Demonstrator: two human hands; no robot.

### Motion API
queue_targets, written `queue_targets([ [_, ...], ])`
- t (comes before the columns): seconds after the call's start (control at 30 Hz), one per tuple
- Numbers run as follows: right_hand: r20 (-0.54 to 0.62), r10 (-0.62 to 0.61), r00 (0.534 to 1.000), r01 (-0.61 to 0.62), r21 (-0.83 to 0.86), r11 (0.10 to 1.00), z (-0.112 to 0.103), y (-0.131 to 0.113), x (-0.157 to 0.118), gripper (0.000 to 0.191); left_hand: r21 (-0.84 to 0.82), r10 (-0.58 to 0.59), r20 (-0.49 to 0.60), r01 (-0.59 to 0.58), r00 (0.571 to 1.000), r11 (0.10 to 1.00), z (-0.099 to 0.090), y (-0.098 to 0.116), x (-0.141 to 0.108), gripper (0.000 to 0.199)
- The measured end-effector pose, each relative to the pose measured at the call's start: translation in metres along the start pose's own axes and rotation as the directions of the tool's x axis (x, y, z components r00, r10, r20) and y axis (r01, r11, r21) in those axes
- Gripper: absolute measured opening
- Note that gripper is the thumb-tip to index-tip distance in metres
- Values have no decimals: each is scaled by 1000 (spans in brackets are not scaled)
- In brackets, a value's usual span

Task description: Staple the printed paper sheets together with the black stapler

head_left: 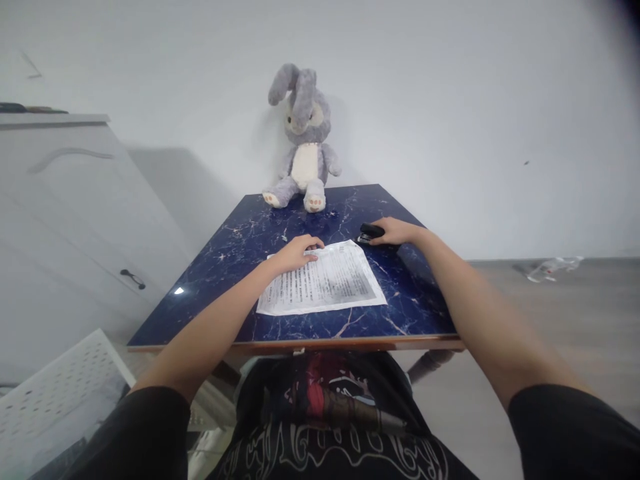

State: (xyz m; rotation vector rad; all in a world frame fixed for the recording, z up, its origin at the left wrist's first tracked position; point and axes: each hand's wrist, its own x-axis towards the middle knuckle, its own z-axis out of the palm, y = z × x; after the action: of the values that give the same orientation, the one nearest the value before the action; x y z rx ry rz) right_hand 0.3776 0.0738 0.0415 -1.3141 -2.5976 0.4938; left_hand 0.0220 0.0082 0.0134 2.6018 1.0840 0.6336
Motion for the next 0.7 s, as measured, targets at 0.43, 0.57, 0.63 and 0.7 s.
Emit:
queue_targets([
  [0.43, 214, -230, 949, 228, 39, 973, -10, -26, -11, 27, 62, -100, -176, 112, 979, 992, -1, -19, 3, 27],
  [0.57, 203, -275, 940, 280, 4, 960, -9, -36, -10, 30, 60, -86, -173, 98, 981, 993, 1, -20, 4, 27],
  [0.63, 214, -294, 932, 297, 17, 955, -9, -42, -9, 31, 51, -79, -175, 89, 982, 995, 1, -19, 5, 27],
  [0.7, 212, -294, 932, 298, 13, 955, -7, -50, -9, 34, 35, -63, -178, 70, 982, 997, 2, -18, 5, 25],
])
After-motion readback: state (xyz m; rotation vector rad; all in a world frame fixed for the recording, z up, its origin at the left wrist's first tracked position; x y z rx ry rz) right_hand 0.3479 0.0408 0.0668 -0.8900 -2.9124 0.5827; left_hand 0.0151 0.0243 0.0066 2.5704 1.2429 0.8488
